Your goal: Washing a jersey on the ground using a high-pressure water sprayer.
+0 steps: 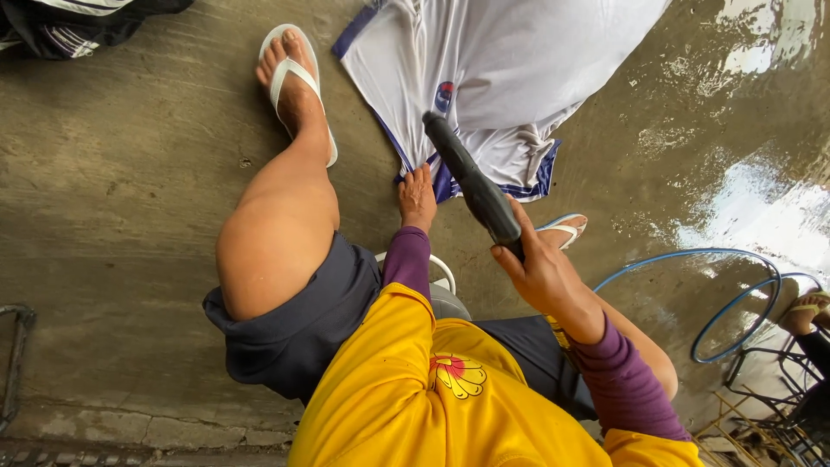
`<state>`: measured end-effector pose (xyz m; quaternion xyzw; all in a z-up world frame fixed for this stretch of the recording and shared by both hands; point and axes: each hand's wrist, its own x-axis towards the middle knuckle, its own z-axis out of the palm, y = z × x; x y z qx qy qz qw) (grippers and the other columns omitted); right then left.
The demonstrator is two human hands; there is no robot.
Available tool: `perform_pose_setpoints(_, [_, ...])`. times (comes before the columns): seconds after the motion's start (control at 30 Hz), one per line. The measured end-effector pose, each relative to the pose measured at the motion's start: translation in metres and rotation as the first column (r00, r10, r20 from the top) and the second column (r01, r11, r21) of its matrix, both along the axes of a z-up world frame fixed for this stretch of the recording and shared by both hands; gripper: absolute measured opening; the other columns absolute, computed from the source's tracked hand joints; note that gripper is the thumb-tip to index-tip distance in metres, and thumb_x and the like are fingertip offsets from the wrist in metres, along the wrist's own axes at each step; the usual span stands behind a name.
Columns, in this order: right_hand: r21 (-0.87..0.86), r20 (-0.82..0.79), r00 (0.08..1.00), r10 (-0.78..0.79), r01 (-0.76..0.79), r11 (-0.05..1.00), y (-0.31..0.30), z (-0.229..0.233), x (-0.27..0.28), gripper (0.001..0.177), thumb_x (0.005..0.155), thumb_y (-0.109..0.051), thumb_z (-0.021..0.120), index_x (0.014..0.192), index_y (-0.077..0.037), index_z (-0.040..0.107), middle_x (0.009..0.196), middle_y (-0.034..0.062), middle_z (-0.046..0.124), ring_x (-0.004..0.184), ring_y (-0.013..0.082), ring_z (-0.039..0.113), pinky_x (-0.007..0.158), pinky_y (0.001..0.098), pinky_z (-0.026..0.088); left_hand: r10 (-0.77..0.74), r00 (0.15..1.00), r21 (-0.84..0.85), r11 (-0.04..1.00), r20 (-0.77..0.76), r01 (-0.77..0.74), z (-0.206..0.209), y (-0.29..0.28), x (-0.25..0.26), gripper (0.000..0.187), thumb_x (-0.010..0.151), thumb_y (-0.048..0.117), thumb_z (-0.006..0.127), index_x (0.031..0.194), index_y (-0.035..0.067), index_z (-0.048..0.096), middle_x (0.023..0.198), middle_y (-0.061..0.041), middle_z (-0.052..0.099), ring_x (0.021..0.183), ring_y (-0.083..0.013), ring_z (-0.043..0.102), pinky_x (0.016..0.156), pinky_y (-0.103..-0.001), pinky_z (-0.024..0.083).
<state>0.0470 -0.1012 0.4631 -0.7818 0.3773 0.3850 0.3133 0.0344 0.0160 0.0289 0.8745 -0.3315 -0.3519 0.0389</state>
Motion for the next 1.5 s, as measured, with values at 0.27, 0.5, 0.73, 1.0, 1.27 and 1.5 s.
perform_pose_setpoints(0.27, [-0.052, -0.079, 0.985, -0.152, 0.148, 0.988, -0.012, -0.008, 0.003, 0.080, 0.098, -0.049, 0.051, 0.165, -0.041, 0.008, 0.137, 0.0620, 0.023, 0.120, 0.0722, 0.045, 0.101, 0.0651, 0.045, 0.092, 0.992, -0.049, 0.995, 0.090, -0.088, 0.015, 0.000, -0.004, 0.027, 0.099, 0.016, 0.044, 0.123, 0.023, 0.056, 0.099, -0.001, 0.065, 0.092, -0.0235, 0.063, 0.080, -0.043, 0.044])
perform_pose_setpoints(0.5, [-0.106, -0.039, 0.993, -0.109, 0.105, 0.989, -0.016, -0.007, 0.012, 0.082, 0.098, -0.055, 0.051, 0.166, -0.036, 0.009, 0.133, 0.0633, 0.024, 0.122, 0.0732, 0.041, 0.100, 0.0682, 0.043, 0.145, 0.970, -0.154, 0.981, 0.195, -0.115, 0.000, -0.008, -0.003, 0.046, 0.101, 0.014, 0.043, 0.145, 0.025, 0.050, 0.092, -0.003, 0.070, 0.084, -0.0244, 0.067, 0.076, -0.045, 0.045])
perform_pose_setpoints(0.73, [-0.116, -0.023, 0.989, -0.149, 0.145, 0.983, -0.014, -0.012, 0.011, 0.082, 0.097, -0.054, 0.053, 0.166, -0.036, 0.012, 0.135, 0.0657, 0.018, 0.124, 0.0744, 0.039, 0.103, 0.0702, 0.041, 0.147, 0.979, -0.147, 0.981, 0.139, -0.126, 0.002, -0.005, -0.003, 0.046, 0.102, 0.011, 0.040, 0.146, 0.024, 0.048, 0.093, -0.005, 0.071, 0.086, -0.0279, 0.066, 0.076, -0.047, 0.044])
perform_pose_setpoints(1.0, [-0.072, -0.024, 0.994, -0.110, 0.108, 0.992, -0.014, 0.000, 0.024, 0.082, 0.098, -0.052, 0.052, 0.166, -0.034, 0.011, 0.127, 0.0576, 0.043, 0.119, 0.0737, 0.044, 0.102, 0.0698, 0.042, 0.139, 0.981, -0.125, 0.985, 0.132, -0.123, 0.014, -0.010, 0.005, 0.046, 0.102, 0.011, 0.040, 0.145, 0.024, 0.049, 0.093, -0.005, 0.071, 0.087, -0.0281, 0.066, 0.077, -0.047, 0.044])
perform_pose_setpoints(1.27, [-0.097, 0.005, 0.996, -0.092, 0.092, 0.991, -0.018, 0.002, 0.024, 0.081, 0.099, -0.048, 0.048, 0.167, -0.031, 0.006, 0.128, 0.0598, 0.039, 0.115, 0.0718, 0.049, 0.097, 0.0720, 0.043, 0.143, 0.982, -0.116, 0.985, 0.125, -0.128, 0.010, -0.009, 0.000, 0.045, 0.103, 0.012, 0.037, 0.145, 0.025, 0.050, 0.094, -0.004, 0.071, 0.087, -0.0280, 0.066, 0.077, -0.047, 0.045])
perform_pose_setpoints(1.5, [-0.087, -0.014, 0.996, -0.088, 0.086, 0.992, -0.024, -0.003, 0.017, 0.082, 0.098, -0.052, 0.050, 0.166, -0.034, 0.008, 0.129, 0.0571, 0.041, 0.117, 0.0690, 0.050, 0.100, 0.0701, 0.043, 0.165, 0.972, -0.145, 0.979, 0.164, -0.142, 0.012, -0.012, 0.000, 0.044, 0.102, 0.012, 0.040, 0.142, 0.025, 0.054, 0.090, -0.004, 0.070, 0.085, -0.0281, 0.066, 0.076, -0.047, 0.044])
